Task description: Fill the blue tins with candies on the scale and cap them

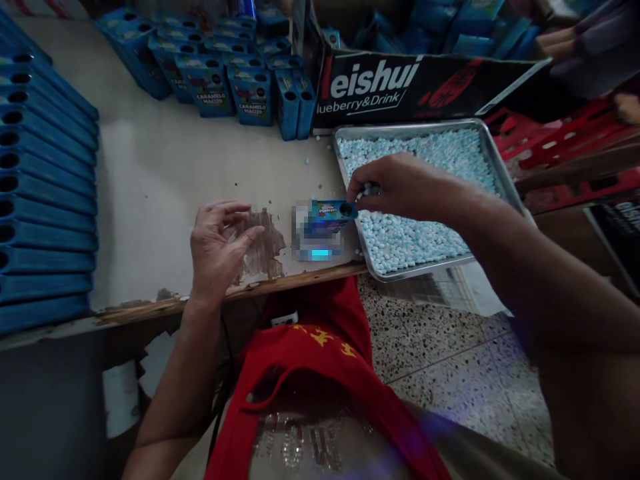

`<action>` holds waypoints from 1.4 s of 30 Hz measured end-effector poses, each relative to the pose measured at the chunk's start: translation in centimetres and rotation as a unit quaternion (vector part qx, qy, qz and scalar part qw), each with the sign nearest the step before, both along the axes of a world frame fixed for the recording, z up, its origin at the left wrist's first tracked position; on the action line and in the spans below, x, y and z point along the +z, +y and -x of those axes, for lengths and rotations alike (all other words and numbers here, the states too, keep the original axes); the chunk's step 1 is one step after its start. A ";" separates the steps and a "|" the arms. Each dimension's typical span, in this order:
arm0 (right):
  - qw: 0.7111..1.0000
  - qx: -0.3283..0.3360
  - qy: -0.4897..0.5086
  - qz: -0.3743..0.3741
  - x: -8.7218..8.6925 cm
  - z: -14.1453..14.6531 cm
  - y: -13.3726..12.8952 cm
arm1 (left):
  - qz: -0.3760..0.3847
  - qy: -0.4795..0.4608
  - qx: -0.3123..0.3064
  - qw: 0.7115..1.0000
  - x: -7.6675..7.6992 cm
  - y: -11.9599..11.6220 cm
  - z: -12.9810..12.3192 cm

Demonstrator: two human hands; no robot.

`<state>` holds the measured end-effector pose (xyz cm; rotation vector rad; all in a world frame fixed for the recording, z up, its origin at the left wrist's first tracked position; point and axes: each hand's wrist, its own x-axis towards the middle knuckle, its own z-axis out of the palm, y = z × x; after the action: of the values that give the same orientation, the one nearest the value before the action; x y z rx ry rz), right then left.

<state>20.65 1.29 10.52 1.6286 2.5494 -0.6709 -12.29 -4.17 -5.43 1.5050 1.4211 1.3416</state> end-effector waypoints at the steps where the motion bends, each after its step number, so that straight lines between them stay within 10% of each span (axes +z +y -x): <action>1: 1.000 0.005 -0.007 -0.011 -0.1 0.2 -0.1 | 0.002 0.001 -0.002 1.000 0.0 0.0 0.1; 29: 0.995 0.031 -0.045 -0.077 -0.7 1.7 -1.2 | 0.025 0.023 -0.027 0.999 0.5 1.0 0.3; 37: 0.994 -0.038 0.044 -0.091 0.2 1.5 -2.2 | -0.059 0.097 -0.057 0.992 4.2 2.0 -5.1; 42: 0.979 -0.134 0.051 -0.146 -1.9 -5.4 -2.6 | -0.108 0.186 -0.134 0.967 5.9 4.2 -9.5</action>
<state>26.07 -1.33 8.62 2.1112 2.6273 -0.4142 -2.79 0.00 0.50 2.0994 1.2536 1.1123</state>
